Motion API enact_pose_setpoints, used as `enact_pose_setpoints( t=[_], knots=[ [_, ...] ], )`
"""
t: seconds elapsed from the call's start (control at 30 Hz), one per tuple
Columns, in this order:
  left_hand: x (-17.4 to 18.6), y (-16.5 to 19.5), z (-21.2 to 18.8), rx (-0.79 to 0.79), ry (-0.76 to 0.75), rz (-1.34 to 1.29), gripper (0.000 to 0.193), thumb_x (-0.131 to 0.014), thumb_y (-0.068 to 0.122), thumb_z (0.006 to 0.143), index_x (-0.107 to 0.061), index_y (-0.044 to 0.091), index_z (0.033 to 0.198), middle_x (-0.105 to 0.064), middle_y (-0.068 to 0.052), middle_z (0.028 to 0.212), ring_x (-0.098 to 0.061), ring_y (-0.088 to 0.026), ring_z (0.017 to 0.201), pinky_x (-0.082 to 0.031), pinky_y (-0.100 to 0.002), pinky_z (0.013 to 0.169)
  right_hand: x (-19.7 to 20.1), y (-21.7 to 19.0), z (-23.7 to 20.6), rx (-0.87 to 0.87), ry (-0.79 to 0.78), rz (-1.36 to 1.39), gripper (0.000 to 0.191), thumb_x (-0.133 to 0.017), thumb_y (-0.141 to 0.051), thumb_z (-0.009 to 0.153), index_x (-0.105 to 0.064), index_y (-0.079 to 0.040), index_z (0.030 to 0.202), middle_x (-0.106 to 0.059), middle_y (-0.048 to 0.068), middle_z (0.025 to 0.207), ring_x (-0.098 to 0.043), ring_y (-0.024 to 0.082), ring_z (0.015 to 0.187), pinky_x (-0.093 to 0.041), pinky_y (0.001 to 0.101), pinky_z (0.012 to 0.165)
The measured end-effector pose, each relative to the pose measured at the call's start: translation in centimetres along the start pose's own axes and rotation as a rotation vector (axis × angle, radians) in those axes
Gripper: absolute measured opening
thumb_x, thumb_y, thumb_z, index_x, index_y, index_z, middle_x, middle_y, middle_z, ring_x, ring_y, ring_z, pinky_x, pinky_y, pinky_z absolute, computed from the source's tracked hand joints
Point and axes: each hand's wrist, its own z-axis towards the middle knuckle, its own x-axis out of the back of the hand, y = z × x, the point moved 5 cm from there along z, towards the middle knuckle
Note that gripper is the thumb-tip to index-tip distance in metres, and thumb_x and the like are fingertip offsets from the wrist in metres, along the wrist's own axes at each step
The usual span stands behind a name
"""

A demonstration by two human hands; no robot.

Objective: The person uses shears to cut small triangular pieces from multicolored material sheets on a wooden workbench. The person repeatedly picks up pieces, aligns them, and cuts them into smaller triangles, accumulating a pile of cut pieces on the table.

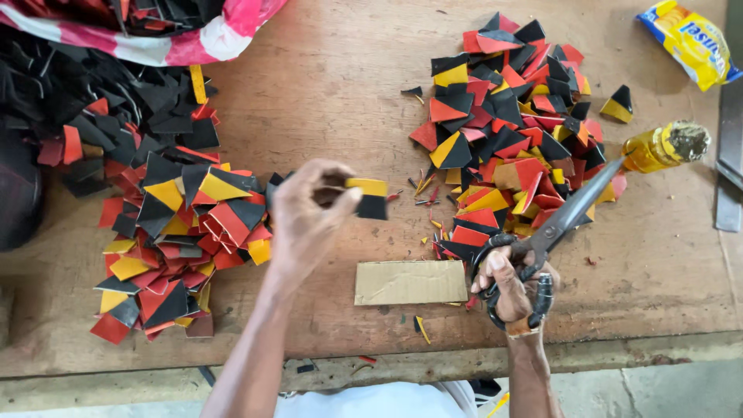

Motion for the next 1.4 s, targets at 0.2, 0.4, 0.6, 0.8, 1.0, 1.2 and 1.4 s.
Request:
enact_pose_setpoints(
  t=[0.2,0.4,0.6,0.8,1.0,1.2,1.4],
  knots=[
    [3.4,5.5,-2.4,-0.382,0.417,0.803,0.047,-0.076,-0.004,0.074,-0.06,-0.005,0.119,-0.063,-0.021,0.119,-0.054,-0.032,0.118,-0.047,-0.047,0.095,1.9,0.8,0.3,0.036,0.064,0.042,0.02,-0.066,-0.013,0.102,-0.054,-0.002,0.09,-0.057,0.007,0.075,-0.058,0.016,0.062,-0.053,0.0307,0.054],
    [-5.9,1.9,-2.7,-0.269,-0.161,0.344,0.024,-0.071,0.003,0.09,-0.069,0.011,0.113,-0.07,-0.01,0.114,-0.062,-0.027,0.113,-0.052,-0.042,0.096,1.9,1.4,-0.2,-0.001,0.099,-0.027,0.015,-0.065,-0.01,0.1,-0.053,-0.002,0.095,-0.057,0.007,0.074,-0.058,0.015,0.059,-0.054,0.0307,0.053],
    [-14.0,0.1,-3.7,-0.269,-0.425,0.197,0.025,-0.073,0.003,0.086,-0.068,0.005,0.11,-0.069,-0.016,0.102,-0.064,-0.036,0.101,-0.052,-0.045,0.086,2.0,1.3,-0.4,-0.009,0.141,-0.046,0.013,-0.065,-0.009,0.099,-0.054,-0.003,0.094,-0.058,0.007,0.072,-0.059,0.016,0.056,-0.053,0.0304,0.052],
    [-12.9,-0.7,-2.5,-0.146,-0.382,0.035,0.019,-0.076,0.007,0.086,-0.063,0.008,0.1,-0.065,-0.01,0.106,-0.066,-0.028,0.101,-0.058,-0.04,0.084,1.8,1.1,-0.5,0.01,0.166,-0.142,0.013,-0.065,-0.01,0.099,-0.056,-0.003,0.092,-0.058,0.006,0.072,-0.058,0.015,0.056,-0.053,0.0296,0.051],
    [-14.2,0.3,-4.1,-0.508,-0.238,0.204,0.055,-0.083,0.006,0.07,-0.064,0.005,0.122,-0.069,-0.011,0.114,-0.064,-0.029,0.103,-0.054,-0.041,0.092,1.4,1.3,-0.3,0.015,0.115,0.001,0.013,-0.066,-0.009,0.099,-0.055,-0.005,0.094,-0.058,0.006,0.072,-0.058,0.015,0.057,-0.053,0.0292,0.052],
    [-11.1,-3.9,-1.9,0.284,-0.411,-0.291,0.035,-0.075,0.001,0.087,-0.067,0.003,0.121,-0.077,-0.007,0.1,-0.072,-0.012,0.083,-0.061,-0.028,0.078,1.0,0.5,-0.9,0.054,0.132,-0.098,0.009,-0.064,-0.006,0.1,-0.056,-0.003,0.095,-0.059,0.007,0.071,-0.059,0.015,0.058,-0.054,0.0294,0.055],
    [-9.5,-3.4,-2.2,0.411,-0.443,-0.598,0.038,-0.068,0.002,0.083,-0.061,0.009,0.12,-0.076,-0.004,0.096,-0.075,-0.011,0.077,-0.065,-0.027,0.068,0.1,-0.2,-1.0,0.07,0.126,-0.138,0.009,-0.064,-0.005,0.101,-0.058,-0.001,0.096,-0.06,0.008,0.071,-0.06,0.016,0.059,-0.055,0.03,0.056]
  ],
)
